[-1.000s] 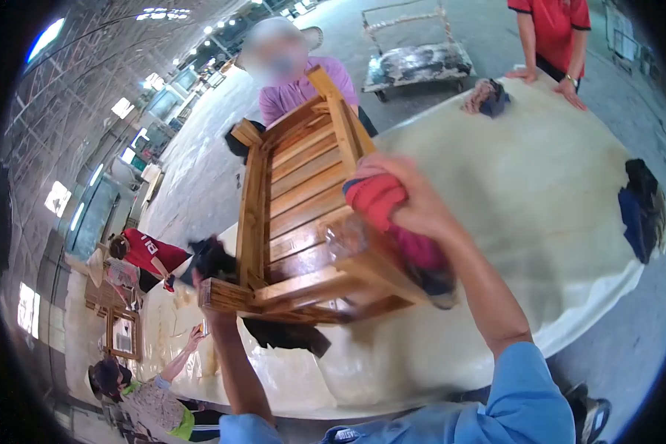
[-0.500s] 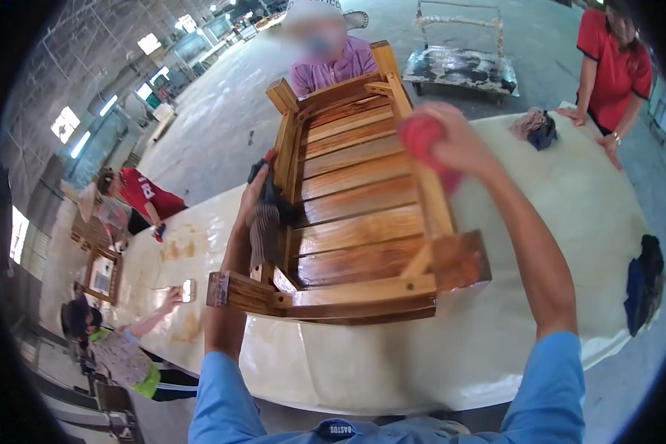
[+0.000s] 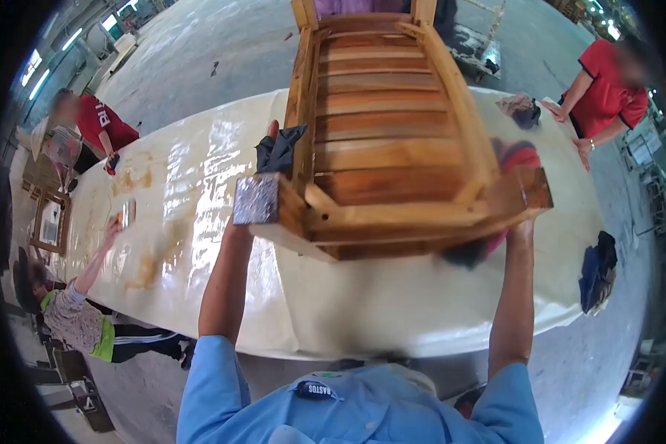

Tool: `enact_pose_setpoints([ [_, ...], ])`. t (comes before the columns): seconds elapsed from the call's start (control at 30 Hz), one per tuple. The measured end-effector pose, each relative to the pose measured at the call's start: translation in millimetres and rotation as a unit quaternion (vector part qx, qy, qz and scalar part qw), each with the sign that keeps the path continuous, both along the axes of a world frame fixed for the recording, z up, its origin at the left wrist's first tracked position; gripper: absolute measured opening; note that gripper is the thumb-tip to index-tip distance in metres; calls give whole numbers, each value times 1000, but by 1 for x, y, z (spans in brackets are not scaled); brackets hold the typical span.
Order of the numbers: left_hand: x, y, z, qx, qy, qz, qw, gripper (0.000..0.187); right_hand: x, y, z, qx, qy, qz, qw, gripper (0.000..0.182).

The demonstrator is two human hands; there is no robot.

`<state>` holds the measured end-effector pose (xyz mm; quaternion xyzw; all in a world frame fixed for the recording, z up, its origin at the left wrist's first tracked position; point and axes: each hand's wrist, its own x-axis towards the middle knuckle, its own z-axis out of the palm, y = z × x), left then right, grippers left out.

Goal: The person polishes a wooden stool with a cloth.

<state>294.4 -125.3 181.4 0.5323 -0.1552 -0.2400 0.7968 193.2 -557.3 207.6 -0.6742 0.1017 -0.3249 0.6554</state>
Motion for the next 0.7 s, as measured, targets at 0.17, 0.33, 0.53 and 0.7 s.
enact_pose_setpoints([
  [0.17,-45,21,4,36,12,-35,999,55,-29,1,-17,110,-53,-125,985,32],
  [0.33,-84,32,-45,43,-21,46,998,56,-75,53,-25,110,-195,-103,969,29],
  [0.53,-160,54,-189,372,-166,204,890,60,-134,80,-2,94,-181,19,979,20],
  [0.7,-226,16,-177,609,-291,186,714,67,-141,119,0,-177,-164,-150,959,31],
])
